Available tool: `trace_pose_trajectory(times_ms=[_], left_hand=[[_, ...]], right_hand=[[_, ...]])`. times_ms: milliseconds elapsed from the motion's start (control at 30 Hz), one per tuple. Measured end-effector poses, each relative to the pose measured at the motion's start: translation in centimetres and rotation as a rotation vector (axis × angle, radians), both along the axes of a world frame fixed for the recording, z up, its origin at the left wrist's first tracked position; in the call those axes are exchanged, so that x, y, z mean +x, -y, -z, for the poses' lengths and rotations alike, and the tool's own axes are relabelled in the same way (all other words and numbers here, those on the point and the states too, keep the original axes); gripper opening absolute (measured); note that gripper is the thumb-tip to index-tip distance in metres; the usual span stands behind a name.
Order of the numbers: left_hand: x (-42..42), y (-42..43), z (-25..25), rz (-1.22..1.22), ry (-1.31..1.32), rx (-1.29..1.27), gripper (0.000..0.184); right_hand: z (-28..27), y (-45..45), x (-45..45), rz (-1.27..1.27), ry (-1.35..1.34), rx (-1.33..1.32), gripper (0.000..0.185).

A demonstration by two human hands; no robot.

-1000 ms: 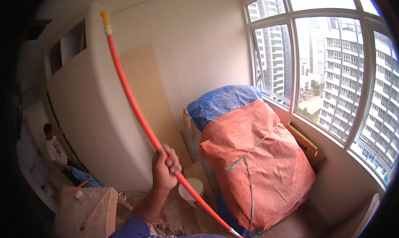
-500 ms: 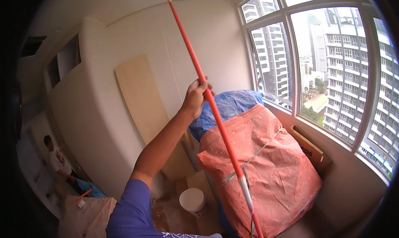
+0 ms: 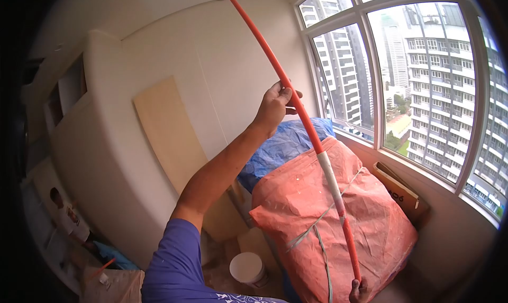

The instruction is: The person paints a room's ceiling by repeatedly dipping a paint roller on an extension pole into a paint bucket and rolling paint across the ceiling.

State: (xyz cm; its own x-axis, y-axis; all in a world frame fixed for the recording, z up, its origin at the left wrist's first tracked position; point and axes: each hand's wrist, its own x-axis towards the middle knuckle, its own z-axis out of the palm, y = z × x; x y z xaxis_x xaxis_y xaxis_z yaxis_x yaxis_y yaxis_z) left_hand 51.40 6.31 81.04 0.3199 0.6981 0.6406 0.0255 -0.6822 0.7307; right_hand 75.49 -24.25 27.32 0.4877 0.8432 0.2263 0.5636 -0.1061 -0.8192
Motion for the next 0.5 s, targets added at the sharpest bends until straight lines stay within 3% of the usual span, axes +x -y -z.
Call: trace_pose_trajectory(times_ms=[33, 67, 100, 167, 267, 500], left_hand=[[0.2, -0.2, -0.1, 0.002, -0.01, 0.031, 0.024], [0.4, -0.6, -0.3, 0.013, -0.022, 0.045, 0.023], [0.7, -1.0, -0.4, 0.022, -0.03, 0.062, 0.023], [1.0, -1.9, -0.7, 0.036, -0.043, 0.092, 0.022], [1.0, -2.2, -1.3, 0.061, -0.037, 0.107, 0.022], [-0.2, -5.0, -1.7, 0.077, -0.082, 0.136, 0.02]], right_hand=[[-0.8, -0.5, 0.4, -0.026, -0.074, -0.042, 0.047], [2.2, -1.4, 0.5, 0.081, -0.093, 0.076, 0.051], [0.1, -1.9, 1.4, -0.003, -0.11, -0.017, 0.052], [6.7, -4.6, 4.2, 0.03, -0.09, 0.008, 0.047], [0.2, -4.1, 1.9, -0.049, -0.162, -0.02, 0.042], [-0.6, -7.0, 1.1, 0.02, -0.057, 0.065, 0.035]])
